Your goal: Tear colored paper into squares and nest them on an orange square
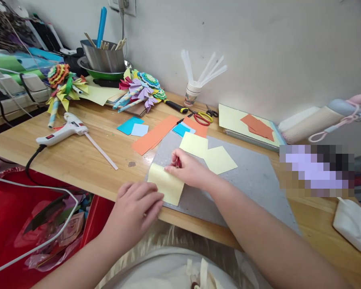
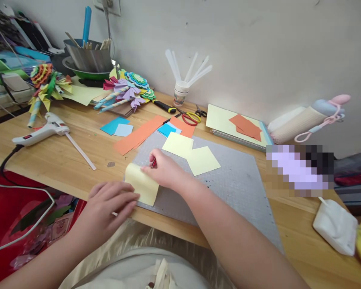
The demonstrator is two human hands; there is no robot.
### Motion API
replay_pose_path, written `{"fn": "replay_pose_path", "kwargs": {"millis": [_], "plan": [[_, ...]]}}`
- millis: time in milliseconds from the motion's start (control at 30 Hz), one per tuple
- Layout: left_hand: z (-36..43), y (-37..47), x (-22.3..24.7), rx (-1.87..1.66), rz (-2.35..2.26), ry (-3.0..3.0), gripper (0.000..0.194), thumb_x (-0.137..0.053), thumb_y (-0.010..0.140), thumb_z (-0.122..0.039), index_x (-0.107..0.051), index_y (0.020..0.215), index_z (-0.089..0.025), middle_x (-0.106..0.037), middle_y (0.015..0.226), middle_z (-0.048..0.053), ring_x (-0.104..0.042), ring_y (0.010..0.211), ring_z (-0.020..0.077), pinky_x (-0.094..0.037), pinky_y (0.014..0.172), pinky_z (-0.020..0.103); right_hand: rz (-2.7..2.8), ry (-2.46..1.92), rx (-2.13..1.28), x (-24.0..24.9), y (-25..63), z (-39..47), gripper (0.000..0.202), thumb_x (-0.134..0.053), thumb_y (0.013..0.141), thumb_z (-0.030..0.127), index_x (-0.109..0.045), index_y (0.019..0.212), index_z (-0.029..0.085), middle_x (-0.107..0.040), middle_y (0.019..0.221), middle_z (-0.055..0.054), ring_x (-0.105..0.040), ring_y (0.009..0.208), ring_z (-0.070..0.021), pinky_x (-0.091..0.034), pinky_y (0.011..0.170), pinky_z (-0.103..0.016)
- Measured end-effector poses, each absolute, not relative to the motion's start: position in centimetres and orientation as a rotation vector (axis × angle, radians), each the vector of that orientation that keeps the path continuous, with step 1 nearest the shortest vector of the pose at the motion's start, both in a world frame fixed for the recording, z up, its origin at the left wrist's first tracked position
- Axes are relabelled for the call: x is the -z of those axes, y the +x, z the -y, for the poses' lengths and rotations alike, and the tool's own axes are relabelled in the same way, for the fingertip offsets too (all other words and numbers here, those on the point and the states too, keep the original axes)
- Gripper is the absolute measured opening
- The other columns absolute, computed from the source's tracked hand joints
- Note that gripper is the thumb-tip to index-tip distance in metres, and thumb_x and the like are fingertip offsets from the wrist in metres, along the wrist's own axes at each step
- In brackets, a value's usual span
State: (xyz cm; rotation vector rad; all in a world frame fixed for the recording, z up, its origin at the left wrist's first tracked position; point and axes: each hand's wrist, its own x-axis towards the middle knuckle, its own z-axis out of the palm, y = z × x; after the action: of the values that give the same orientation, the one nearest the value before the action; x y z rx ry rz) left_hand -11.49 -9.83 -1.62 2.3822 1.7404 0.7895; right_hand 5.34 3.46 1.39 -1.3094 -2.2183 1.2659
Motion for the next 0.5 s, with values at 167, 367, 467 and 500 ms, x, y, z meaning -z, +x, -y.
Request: {"fn": "replay_pose_path", "kwargs": {"millis": [167,367,467,500], "plan": [[6.2,-11.6,0.7,-0.808,-2.175,1.979,0.062,-0.063,0.08,-0.053,-0.046,0.129,-0.018,-0.062,0.117,0.012,-0.056,0.11,0.0313,-0.04,0.092,0.046,2.003,-0.98,-1.475,-0.8,6.2,-0.5,0.024,-0.059,0.081,0.031,-0.036,0.087,0.026,-0.061,0.1,0.001,-0.056,0.076,-0.014,-0.045,0.071,-0.031],[4.5,-12.7,1.1,-0.466,-2.163,2.088,0.079,-0.062,0.075,-0.061,-0.043,0.138,-0.017,-0.055,0.124,0.015,-0.052,0.115,0.0369,-0.041,0.095,0.052,2.007,-1.068,-1.211,-1.8,11.2,0.2,0.018,-0.04,0.096,0.042,-0.046,0.102,0.026,-0.06,0.092,-0.001,-0.056,0.077,-0.0152,-0.045,0.074,-0.032],[4.0,-13.1,1.1,-0.425,-2.203,2.103,0.08,-0.06,0.074,-0.066,-0.048,0.134,-0.014,-0.053,0.125,0.017,-0.05,0.114,0.0402,-0.04,0.095,0.056,1.892,-1.24,-0.889,-1.9,17.4,-2.7,0.026,-0.037,0.097,0.049,-0.047,0.107,0.026,-0.06,0.093,-0.002,-0.058,0.08,-0.0168,-0.046,0.076,-0.033],[3.9,-13.1,1.0,-0.439,-2.178,2.124,0.075,-0.057,0.076,-0.066,-0.05,0.133,-0.016,-0.054,0.124,0.016,-0.05,0.114,0.039,-0.04,0.096,0.055,1.85,-1.35,-0.714,-1.7,19.7,-3.9,0.029,-0.038,0.095,0.05,-0.048,0.108,0.026,-0.061,0.091,-0.002,-0.057,0.079,-0.0173,-0.046,0.076,-0.033]]}}
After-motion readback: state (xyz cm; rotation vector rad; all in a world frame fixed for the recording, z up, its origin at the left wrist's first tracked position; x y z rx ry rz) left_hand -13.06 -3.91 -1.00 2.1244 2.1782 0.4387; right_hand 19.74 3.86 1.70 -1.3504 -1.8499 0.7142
